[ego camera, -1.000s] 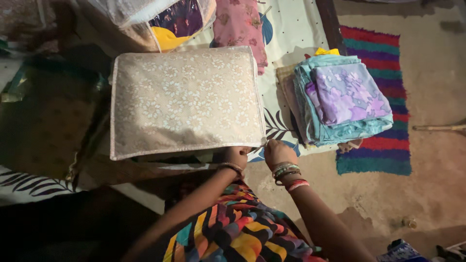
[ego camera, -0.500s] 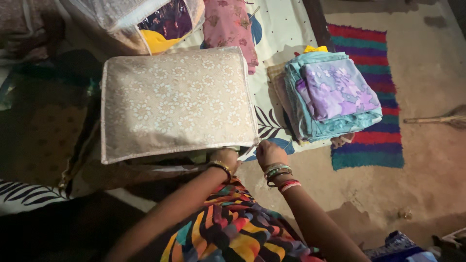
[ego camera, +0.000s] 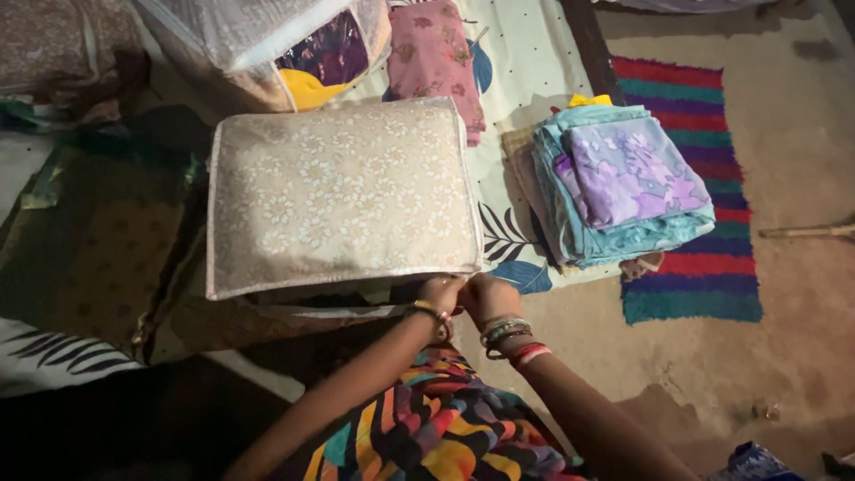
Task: The person organizes several pieces of clothing by folding them and placing them into a white storage bag on a bed.
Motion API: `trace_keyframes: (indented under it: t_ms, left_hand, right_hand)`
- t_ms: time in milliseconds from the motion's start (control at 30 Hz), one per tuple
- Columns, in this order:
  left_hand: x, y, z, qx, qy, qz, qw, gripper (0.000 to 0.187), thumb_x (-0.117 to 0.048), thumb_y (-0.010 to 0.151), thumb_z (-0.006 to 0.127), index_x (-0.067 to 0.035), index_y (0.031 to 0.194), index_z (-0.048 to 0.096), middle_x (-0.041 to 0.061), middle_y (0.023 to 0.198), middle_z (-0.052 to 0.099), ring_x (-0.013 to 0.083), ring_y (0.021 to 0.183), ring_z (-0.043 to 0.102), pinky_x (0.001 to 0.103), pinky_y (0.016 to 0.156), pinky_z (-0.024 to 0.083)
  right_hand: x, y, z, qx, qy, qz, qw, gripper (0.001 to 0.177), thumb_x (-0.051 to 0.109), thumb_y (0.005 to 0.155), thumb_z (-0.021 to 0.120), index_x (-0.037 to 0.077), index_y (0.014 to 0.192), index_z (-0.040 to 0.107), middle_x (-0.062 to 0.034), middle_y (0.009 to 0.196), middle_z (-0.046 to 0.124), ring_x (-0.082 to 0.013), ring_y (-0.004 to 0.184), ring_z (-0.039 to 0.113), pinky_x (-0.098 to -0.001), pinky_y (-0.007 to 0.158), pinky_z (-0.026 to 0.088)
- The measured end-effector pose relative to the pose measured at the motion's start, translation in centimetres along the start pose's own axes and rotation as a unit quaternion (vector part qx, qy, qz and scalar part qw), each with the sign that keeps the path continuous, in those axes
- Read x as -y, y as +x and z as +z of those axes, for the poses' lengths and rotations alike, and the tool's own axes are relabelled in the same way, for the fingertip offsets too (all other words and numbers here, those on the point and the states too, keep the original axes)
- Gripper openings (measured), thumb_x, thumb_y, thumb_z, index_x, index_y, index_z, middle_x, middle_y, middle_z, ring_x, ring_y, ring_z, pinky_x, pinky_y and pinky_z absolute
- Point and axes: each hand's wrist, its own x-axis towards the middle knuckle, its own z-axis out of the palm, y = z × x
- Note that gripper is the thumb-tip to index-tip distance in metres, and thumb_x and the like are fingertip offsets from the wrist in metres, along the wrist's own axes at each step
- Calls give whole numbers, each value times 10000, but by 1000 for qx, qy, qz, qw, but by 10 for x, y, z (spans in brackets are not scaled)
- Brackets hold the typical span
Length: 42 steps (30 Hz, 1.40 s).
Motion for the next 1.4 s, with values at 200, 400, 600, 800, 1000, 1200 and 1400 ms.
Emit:
trace_keyframes:
  t_ms: [200,400,600,800,1000,1200,1400]
  left_hand:
    - [-18,30,26,-117,32,-74,990,377,-328,738,861,2,900,777,154,809,773,266,660,718,411,608,562]
    - [-23,17,17,-98,302,45,947,326,-359,874,715,-39,867,775,241,872,714,405,830,713,479,770,560]
    - [-40,0,10,-96,381,116,912,261,-283,884,643,-64,822,769,223,887,725,413,851,703,525,787,556]
    - [-66,-18,4,-26,485,104,868,251,-208,916,562,-61,896,764,230,946,731,412,884,719,519,807,579]
    - [-48,-30,-36,-46,501,195,842,224,-181,903,564,-56,866,746,215,895,736,399,858,720,522,787,575]
    - [-45,-34,-60,-63,526,192,826,250,-222,911,549,-59,880,736,201,926,735,394,864,721,511,781,582]
    - [-73,-54,-90,-33,528,97,843,277,-318,860,621,-84,925,754,211,992,730,376,926,722,503,810,576]
  right_hand:
    - [-33,12,21,-35,96,-13,995,223,289,785,741,83,866,769,-154,800,755,-320,753,750,-416,696,587]
    - [-51,21,35,87,583,308,747,212,214,865,691,102,1042,725,-42,897,710,-176,733,690,-361,681,601]
    - [-47,54,64,46,542,335,770,278,213,926,777,-52,907,692,-132,814,689,-219,666,639,-348,620,523]
    - [-91,86,117,46,368,368,853,282,275,971,724,22,867,657,-104,751,629,-204,677,574,-359,605,474]
    - [-69,79,91,74,293,272,914,325,352,961,667,48,851,693,-82,699,618,-170,631,569,-309,574,471]
    - [-27,58,49,-29,543,377,749,237,156,855,794,-18,756,667,-90,656,619,-166,533,555,-310,462,400]
    - [-21,54,36,-14,493,396,775,223,150,848,789,-1,733,671,-77,664,639,-154,551,582,-299,489,443]
